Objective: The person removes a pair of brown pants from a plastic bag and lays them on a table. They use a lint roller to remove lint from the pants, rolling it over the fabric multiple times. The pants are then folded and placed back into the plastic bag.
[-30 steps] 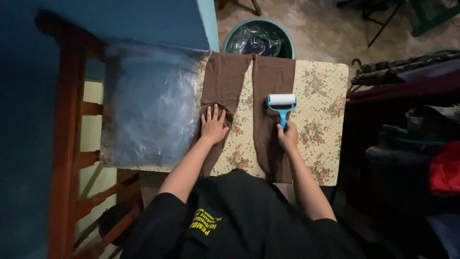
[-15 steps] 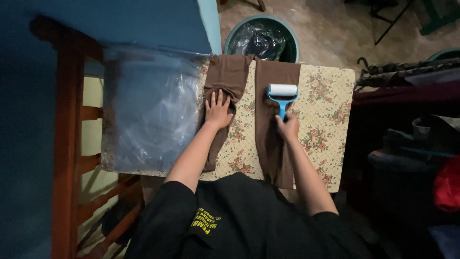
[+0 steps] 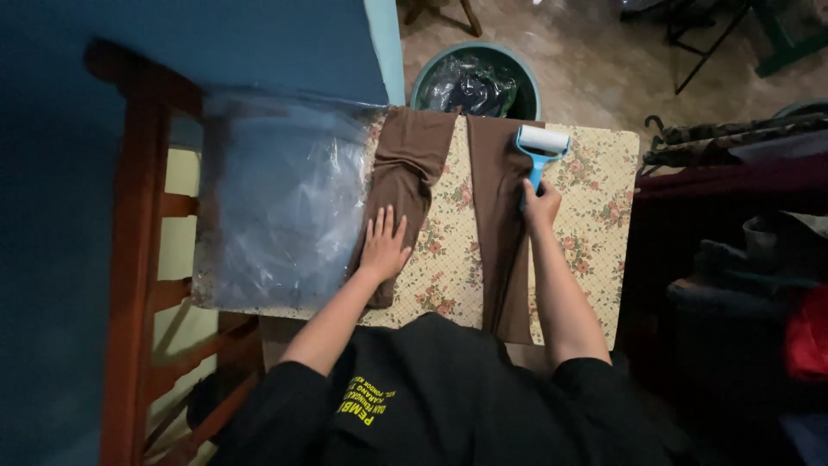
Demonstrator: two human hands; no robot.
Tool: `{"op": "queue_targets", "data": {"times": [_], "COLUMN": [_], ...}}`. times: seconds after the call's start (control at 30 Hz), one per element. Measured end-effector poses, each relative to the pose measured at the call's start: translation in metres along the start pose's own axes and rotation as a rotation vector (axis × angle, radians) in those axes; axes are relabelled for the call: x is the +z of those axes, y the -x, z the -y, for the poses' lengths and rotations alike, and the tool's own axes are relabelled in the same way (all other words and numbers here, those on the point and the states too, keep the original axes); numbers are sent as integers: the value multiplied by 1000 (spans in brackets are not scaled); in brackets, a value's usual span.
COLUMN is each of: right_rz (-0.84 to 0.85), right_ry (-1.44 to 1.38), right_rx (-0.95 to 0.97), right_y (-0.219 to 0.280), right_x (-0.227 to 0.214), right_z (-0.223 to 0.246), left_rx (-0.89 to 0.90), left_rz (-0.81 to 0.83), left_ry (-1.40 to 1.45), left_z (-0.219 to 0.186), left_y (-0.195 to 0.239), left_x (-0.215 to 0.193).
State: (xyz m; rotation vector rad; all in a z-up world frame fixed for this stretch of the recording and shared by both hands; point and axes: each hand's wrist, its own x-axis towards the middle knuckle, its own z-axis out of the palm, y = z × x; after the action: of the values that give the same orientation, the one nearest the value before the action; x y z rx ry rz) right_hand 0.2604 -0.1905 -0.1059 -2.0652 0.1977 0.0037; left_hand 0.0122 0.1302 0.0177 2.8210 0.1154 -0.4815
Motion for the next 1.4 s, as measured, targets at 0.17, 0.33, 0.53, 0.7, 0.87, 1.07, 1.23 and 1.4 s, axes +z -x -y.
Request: {"op": "queue_targets", "data": {"times": [0.17,0.33,0.53,0.7,0.87,1.07,1.23,1.4], "right_rz": [-30,-37,-164,-256,-269,-183,-18,-49], "right_ry": [83,87,107,292,364,677,686,416], "right_rx": [-96,-38,-102,-55,-97,-111,-16,150], "right_y": [-38,-42,18,62,133,239,239,231], "right_x": [9,4,-59,-123,-136,-104,-104,-135], "right_z": [6,-4,-41,-83,-28,20,-46,-68], "left_rx": [-32,-71,-56,-43,-31,35,123,199], "left_rz": [13,-16,-9,-64,-104,-327,-416,-361], "left_ry": [-1,32,1,-38,-7,-60,-10,18], "left_z": [2,-4,1,7,18,35,24,19], "left_y": [51,79,116,130,124,117,120,130], "left_x": [25,44,70,81,89,121,114,108]}}
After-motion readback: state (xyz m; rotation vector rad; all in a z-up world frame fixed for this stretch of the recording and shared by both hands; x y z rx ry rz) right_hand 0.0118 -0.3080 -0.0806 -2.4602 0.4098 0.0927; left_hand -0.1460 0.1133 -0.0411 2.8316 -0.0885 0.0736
